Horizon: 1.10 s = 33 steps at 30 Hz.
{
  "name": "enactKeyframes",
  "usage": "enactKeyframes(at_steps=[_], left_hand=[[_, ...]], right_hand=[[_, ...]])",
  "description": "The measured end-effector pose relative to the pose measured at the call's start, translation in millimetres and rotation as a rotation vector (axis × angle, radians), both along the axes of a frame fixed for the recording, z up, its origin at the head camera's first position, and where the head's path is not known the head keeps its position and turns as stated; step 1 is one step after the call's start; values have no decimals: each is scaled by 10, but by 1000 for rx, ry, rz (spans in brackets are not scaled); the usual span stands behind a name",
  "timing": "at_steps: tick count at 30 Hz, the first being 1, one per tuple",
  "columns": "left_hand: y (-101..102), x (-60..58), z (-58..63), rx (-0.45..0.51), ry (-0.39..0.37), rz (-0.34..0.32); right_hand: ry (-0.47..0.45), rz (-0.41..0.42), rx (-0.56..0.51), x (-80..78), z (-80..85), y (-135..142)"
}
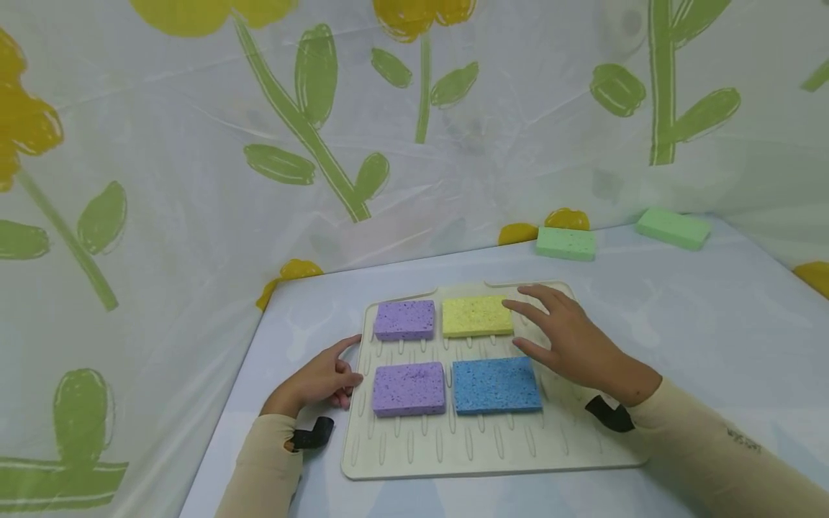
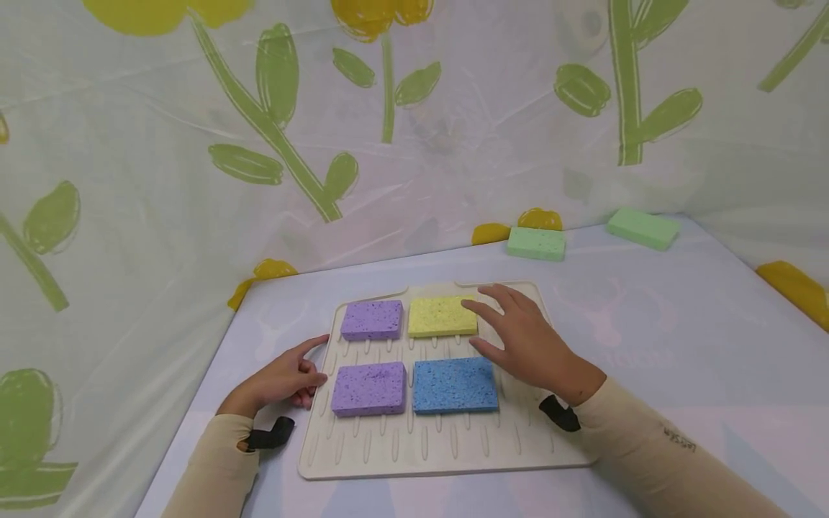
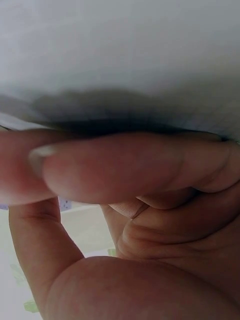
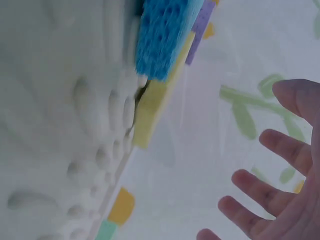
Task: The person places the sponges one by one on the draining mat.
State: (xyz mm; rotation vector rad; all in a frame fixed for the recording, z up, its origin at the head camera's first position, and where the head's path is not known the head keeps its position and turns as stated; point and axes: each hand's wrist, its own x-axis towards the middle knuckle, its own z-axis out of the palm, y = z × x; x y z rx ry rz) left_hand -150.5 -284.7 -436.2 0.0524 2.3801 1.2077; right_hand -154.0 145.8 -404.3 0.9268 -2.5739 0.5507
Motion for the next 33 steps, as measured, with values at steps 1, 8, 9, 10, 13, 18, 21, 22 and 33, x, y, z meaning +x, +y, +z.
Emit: enactKeyframes(at_steps=[1, 8, 9, 10, 13, 18, 21, 22, 33], left_hand=[[3, -3, -5, 2, -1, 2], [40, -6, -35, -3, 0, 4], [43, -6, -36, -7, 2, 6], [44, -7, -38, -10, 2, 8], [44, -6, -34, -16, 5, 11], [36, -29, -35, -14, 10, 6], [27, -35, -42, -11, 15, 2], [24, -34, -43, -11, 13, 2], [-15, -2, -12, -19, 17, -1]], right_hand=[[11, -14, -10, -24, 0, 28], [0, -130, -48, -166, 9, 218], [-6, -144, -43, -186, 7, 241], [-12, -156, -37, -208, 3, 264], [-25, -179, -19, -278, -6, 335], [-53, -210, -4, -426, -28, 484], [-80, -247, 15, -519, -48, 568], [-91, -260, 23, -546, -52, 593], [-167, -340, 112, -813, 38, 807]])
